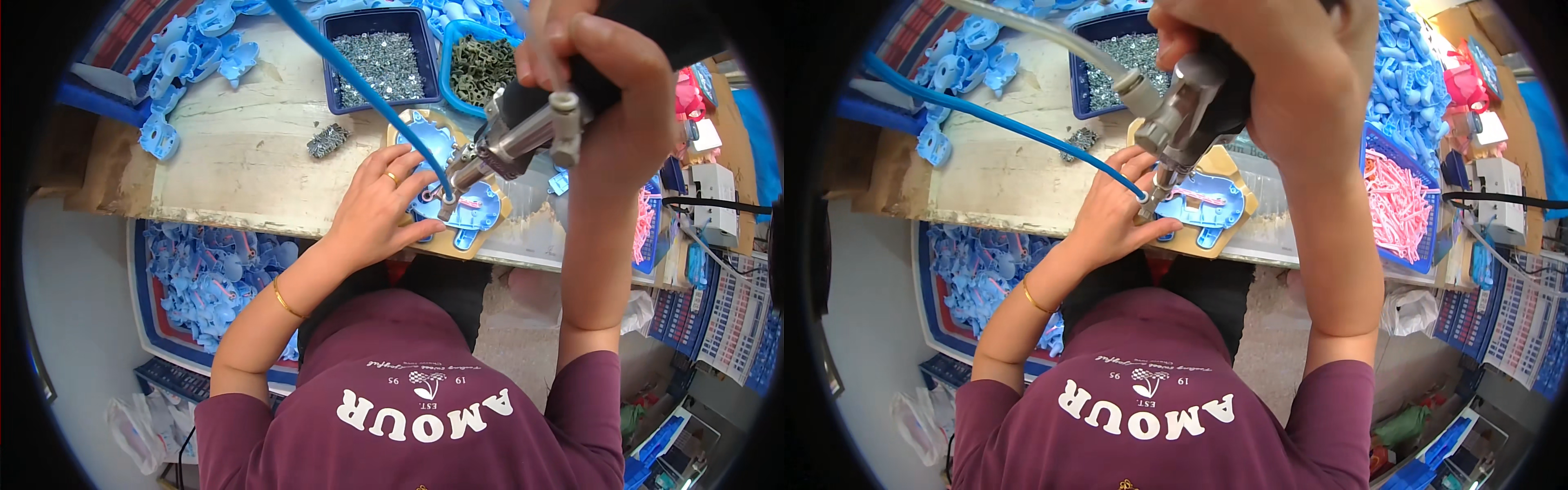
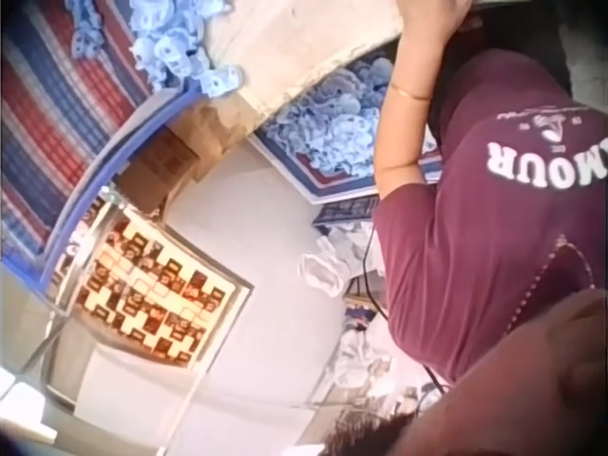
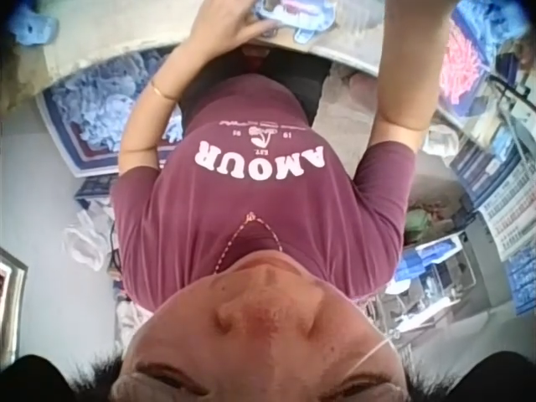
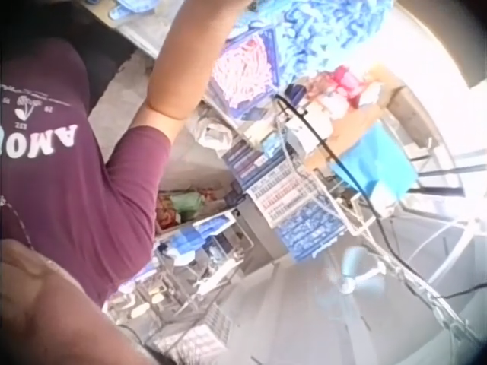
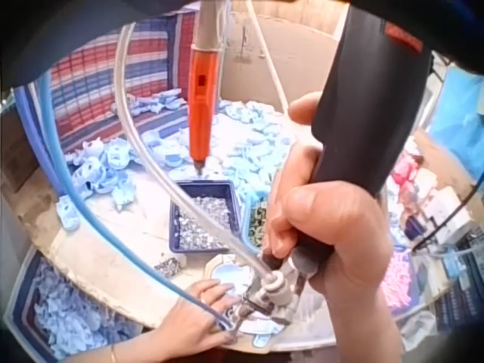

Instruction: The recorder is assembling small plastic toy components at a factory workstation using jigs and power tools.

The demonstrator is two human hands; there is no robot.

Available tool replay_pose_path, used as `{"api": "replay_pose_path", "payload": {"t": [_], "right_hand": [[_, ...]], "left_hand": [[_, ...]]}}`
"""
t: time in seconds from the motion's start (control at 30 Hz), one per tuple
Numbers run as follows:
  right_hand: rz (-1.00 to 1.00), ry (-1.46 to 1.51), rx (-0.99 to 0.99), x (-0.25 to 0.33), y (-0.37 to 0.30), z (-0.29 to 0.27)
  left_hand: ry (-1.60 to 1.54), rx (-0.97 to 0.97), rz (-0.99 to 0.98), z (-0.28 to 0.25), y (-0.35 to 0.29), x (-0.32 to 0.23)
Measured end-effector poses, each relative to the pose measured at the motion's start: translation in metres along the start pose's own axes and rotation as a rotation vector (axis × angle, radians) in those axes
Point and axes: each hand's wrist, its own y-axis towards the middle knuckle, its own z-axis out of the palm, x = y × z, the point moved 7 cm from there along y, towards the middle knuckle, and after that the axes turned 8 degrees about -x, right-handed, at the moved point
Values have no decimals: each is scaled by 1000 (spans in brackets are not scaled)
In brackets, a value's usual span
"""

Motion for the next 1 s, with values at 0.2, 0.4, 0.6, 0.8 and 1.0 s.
{"api": "replay_pose_path", "payload": {"t": [0.2,0.4,0.6,0.8,1.0], "right_hand": [[40,-99,-76,-15,-12,-3],[93,-69,-80,-15,-8,-16],[-253,-333,-24,54,55,-41],[-106,-312,42,39,109,-103],[148,-978,3,-77,105,-306]], "left_hand": [[10,8,-15,1,-4,-1],[-11,17,-13,1,3,-6],[69,8,59,0,6,-23],[-120,110,66,-43,11,-33],[-57,283,-364,-193,-23,-15]]}}
